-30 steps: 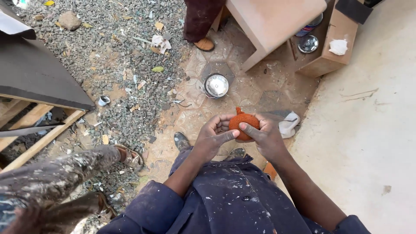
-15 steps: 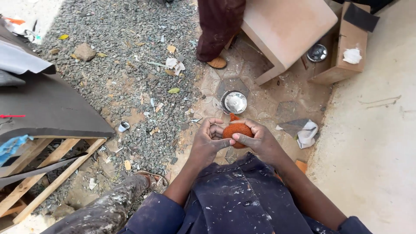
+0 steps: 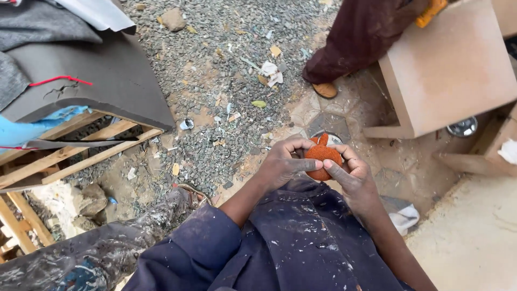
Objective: The person pours liquid from a green container onto an orange sponge and wipes a wooden board. Then, the person uses an electric sander to smooth the surface of the board.
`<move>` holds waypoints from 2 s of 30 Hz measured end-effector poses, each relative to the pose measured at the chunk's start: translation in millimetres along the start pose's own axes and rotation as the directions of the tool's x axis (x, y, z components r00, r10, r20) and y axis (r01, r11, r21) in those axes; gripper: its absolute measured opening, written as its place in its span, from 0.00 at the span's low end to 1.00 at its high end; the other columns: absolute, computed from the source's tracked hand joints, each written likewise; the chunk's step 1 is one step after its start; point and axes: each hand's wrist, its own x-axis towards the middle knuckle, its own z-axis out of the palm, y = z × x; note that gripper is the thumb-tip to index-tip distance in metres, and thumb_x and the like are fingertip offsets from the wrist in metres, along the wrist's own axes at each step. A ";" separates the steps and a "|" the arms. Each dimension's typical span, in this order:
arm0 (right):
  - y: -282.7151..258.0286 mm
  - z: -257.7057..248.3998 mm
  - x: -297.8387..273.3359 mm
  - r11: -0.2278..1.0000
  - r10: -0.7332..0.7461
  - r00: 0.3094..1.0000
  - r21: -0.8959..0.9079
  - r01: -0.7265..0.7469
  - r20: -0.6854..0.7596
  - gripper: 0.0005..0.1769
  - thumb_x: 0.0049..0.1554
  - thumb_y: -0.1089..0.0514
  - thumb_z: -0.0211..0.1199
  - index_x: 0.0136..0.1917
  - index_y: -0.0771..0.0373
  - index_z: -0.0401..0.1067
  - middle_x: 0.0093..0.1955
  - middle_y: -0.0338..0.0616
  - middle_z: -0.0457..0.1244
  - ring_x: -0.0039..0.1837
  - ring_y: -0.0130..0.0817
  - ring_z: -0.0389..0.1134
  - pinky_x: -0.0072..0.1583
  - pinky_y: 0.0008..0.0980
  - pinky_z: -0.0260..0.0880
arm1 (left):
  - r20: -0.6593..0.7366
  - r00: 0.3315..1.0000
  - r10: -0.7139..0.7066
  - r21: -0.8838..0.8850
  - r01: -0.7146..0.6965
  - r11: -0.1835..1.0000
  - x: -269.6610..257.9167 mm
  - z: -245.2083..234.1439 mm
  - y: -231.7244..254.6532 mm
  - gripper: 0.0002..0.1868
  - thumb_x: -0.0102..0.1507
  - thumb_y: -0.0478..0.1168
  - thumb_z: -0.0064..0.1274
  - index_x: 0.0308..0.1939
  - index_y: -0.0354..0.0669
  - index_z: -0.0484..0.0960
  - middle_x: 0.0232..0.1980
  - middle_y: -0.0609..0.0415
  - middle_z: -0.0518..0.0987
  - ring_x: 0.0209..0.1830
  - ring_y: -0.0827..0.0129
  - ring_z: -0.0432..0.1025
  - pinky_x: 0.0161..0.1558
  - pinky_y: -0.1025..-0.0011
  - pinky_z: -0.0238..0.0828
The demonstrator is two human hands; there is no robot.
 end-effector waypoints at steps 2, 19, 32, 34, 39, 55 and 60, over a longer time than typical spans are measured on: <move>-11.6 -8.8 26.2 0.999 -0.003 0.993 0.036 -0.001 0.119 0.26 0.60 0.56 0.61 0.67 0.70 0.66 0.55 0.48 0.60 0.49 0.36 0.72 0.47 0.40 0.80 | -0.030 0.999 0.026 -0.011 -0.026 1.000 10.9 -0.2 20.7 0.19 0.51 0.37 0.74 0.43 0.36 0.87 0.37 0.54 0.72 0.34 0.79 0.70 0.37 0.78 0.76; -103.4 126.1 292.0 0.996 0.088 0.989 -0.015 -0.087 0.119 0.24 0.58 0.57 0.64 0.66 0.69 0.71 0.51 0.55 0.63 0.45 0.41 0.72 0.45 0.50 0.82 | -0.160 0.981 -0.111 -0.236 0.071 0.969 211.4 -149.1 128.3 0.33 0.50 0.29 0.74 0.58 0.31 0.78 0.42 0.46 0.77 0.38 0.70 0.78 0.42 0.69 0.84; -213.7 260.3 530.8 0.992 -0.077 0.995 -0.104 0.069 -0.069 0.16 0.56 0.55 0.69 0.55 0.66 0.81 0.39 0.46 0.66 0.43 0.31 0.62 0.45 0.34 0.69 | 0.088 0.990 -0.114 0.015 0.113 0.993 457.2 -309.0 310.8 0.39 0.46 0.27 0.76 0.56 0.33 0.71 0.40 0.42 0.81 0.38 0.68 0.79 0.40 0.72 0.85; -236.4 266.3 549.8 0.998 -0.063 0.994 -0.030 0.061 -0.089 0.18 0.56 0.55 0.68 0.57 0.66 0.80 0.41 0.46 0.66 0.44 0.31 0.62 0.47 0.35 0.70 | 0.122 0.985 -0.119 0.018 0.118 0.993 489.2 -311.0 318.9 0.37 0.46 0.28 0.76 0.56 0.33 0.72 0.40 0.41 0.81 0.37 0.68 0.79 0.36 0.72 0.86; -230.0 243.9 614.2 0.993 -0.098 0.968 0.035 0.109 -0.230 0.15 0.57 0.59 0.68 0.55 0.69 0.79 0.38 0.47 0.65 0.42 0.28 0.63 0.43 0.31 0.70 | 0.123 0.980 -0.157 -0.067 0.166 0.984 561.7 -308.2 320.6 0.36 0.45 0.28 0.76 0.54 0.31 0.75 0.42 0.40 0.82 0.37 0.70 0.79 0.30 0.72 0.87; -341.1 130.6 892.4 0.948 0.240 0.963 0.243 -0.205 -0.125 0.31 0.55 0.62 0.60 0.70 0.79 0.66 0.57 0.66 0.66 0.52 0.55 0.70 0.53 0.50 0.76 | 0.137 0.980 -0.146 0.045 0.141 0.989 846.9 -269.0 383.3 0.25 0.55 0.41 0.67 0.54 0.42 0.77 0.53 0.50 0.77 0.49 0.68 0.74 0.53 0.72 0.77; -361.2 93.2 993.2 0.978 0.143 0.972 0.175 -0.110 -0.185 0.29 0.54 0.57 0.63 0.64 0.77 0.68 0.51 0.59 0.65 0.47 0.46 0.69 0.45 0.46 0.78 | 0.164 0.974 -0.159 -0.020 0.164 0.986 961.4 -255.8 403.4 0.27 0.53 0.40 0.69 0.54 0.39 0.78 0.52 0.50 0.80 0.46 0.68 0.76 0.50 0.71 0.80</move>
